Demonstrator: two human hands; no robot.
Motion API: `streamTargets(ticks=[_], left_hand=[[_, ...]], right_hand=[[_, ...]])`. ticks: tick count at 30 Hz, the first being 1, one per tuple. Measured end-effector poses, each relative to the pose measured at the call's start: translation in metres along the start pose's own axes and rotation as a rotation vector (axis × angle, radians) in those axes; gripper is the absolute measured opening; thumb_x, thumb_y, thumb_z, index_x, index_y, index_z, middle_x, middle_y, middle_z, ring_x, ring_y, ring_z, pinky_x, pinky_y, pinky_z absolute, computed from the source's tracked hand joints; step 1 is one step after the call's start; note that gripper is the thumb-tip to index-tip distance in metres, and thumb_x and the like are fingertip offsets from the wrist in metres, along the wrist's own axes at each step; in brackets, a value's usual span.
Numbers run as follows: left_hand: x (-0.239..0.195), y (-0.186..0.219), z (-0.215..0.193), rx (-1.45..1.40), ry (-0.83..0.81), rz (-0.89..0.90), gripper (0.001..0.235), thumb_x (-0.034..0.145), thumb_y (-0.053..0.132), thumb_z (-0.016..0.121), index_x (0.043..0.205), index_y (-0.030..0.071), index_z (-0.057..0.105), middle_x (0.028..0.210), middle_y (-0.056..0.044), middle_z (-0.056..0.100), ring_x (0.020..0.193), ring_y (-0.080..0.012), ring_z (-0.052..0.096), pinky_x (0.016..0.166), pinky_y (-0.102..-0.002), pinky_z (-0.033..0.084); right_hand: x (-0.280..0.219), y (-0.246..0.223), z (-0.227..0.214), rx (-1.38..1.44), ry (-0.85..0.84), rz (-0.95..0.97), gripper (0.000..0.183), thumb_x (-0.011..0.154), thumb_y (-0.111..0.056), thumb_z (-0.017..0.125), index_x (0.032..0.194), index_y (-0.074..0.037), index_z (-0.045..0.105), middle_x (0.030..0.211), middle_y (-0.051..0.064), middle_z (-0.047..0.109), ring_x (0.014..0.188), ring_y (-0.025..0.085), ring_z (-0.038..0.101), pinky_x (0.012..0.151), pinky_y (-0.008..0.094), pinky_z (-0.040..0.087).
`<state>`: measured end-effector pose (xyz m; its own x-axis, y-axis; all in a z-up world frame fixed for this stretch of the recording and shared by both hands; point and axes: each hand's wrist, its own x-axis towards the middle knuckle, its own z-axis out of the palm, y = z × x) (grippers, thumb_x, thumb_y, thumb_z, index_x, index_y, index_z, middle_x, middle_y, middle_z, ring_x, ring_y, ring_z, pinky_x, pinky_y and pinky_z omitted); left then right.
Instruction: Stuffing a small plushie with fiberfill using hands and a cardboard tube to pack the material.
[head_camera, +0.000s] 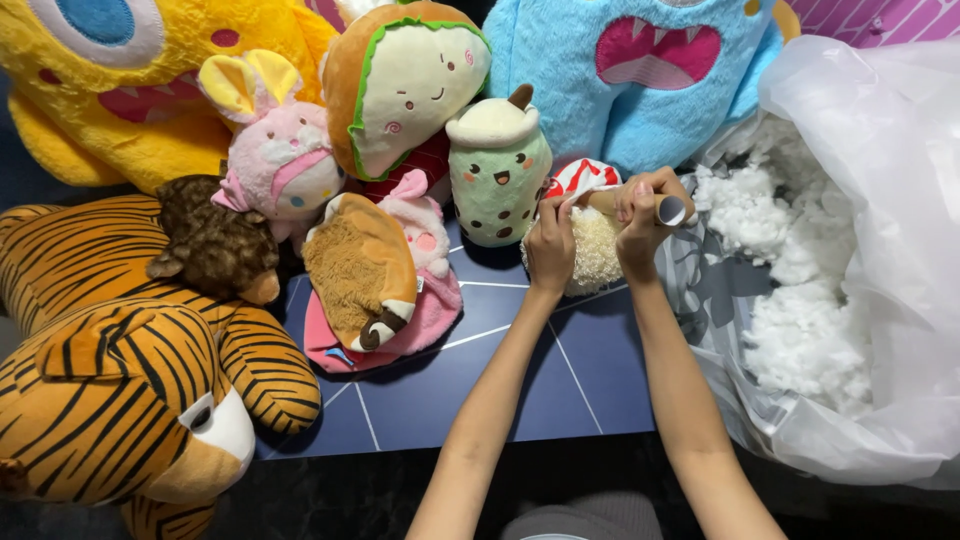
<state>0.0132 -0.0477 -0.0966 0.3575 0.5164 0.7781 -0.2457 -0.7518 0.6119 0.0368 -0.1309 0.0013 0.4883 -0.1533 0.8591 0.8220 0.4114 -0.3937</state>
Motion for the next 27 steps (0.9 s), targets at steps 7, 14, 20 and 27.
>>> streamTargets(ticks=[7, 14, 20, 27], left_hand=[[0.021, 0.026, -0.022, -0.050, -0.079, -0.076, 0.013, 0.108, 0.024, 0.052, 0.108, 0.014, 0.060, 0.090, -0.011, 0.076, 0.081, -0.0327, 0.074, 0.070, -0.044, 0.059], [0.008, 0.010, -0.009, -0.032, -0.090, -0.110, 0.012, 0.107, 0.026, 0.052, 0.106, 0.016, 0.059, 0.090, -0.009, 0.077, 0.081, -0.0327, 0.074, 0.070, -0.043, 0.059], [-0.001, -0.002, 0.000, -0.019, -0.001, -0.045, 0.011, 0.106, 0.027, 0.055, 0.104, 0.018, 0.061, 0.084, -0.006, 0.076, 0.079, -0.0264, 0.074, 0.069, -0.036, 0.059], [-0.002, -0.005, 0.001, -0.030, -0.026, -0.078, 0.011, 0.107, 0.025, 0.053, 0.107, 0.016, 0.060, 0.092, -0.006, 0.077, 0.083, -0.0276, 0.074, 0.071, -0.039, 0.060]], right_hand=[[0.028, -0.046, -0.004, 0.049, -0.001, -0.087, 0.042, 0.102, -0.013, 0.058, 0.063, -0.008, 0.043, 0.043, -0.001, 0.037, 0.034, 0.010, 0.038, 0.038, 0.027, 0.034], [0.000, -0.027, 0.004, 0.042, 0.041, -0.209, 0.036, 0.092, -0.010, 0.061, 0.060, -0.009, 0.044, 0.039, -0.001, 0.039, 0.031, 0.010, 0.040, 0.036, 0.024, 0.036], [-0.013, 0.005, 0.006, -0.049, -0.015, -0.204, 0.038, 0.095, -0.011, 0.063, 0.062, -0.006, 0.046, 0.041, 0.000, 0.040, 0.034, 0.012, 0.043, 0.039, 0.025, 0.036], [-0.010, 0.001, 0.007, -0.050, -0.008, -0.153, 0.035, 0.098, -0.010, 0.060, 0.065, -0.006, 0.049, 0.043, 0.000, 0.040, 0.035, 0.012, 0.044, 0.041, 0.026, 0.039]])
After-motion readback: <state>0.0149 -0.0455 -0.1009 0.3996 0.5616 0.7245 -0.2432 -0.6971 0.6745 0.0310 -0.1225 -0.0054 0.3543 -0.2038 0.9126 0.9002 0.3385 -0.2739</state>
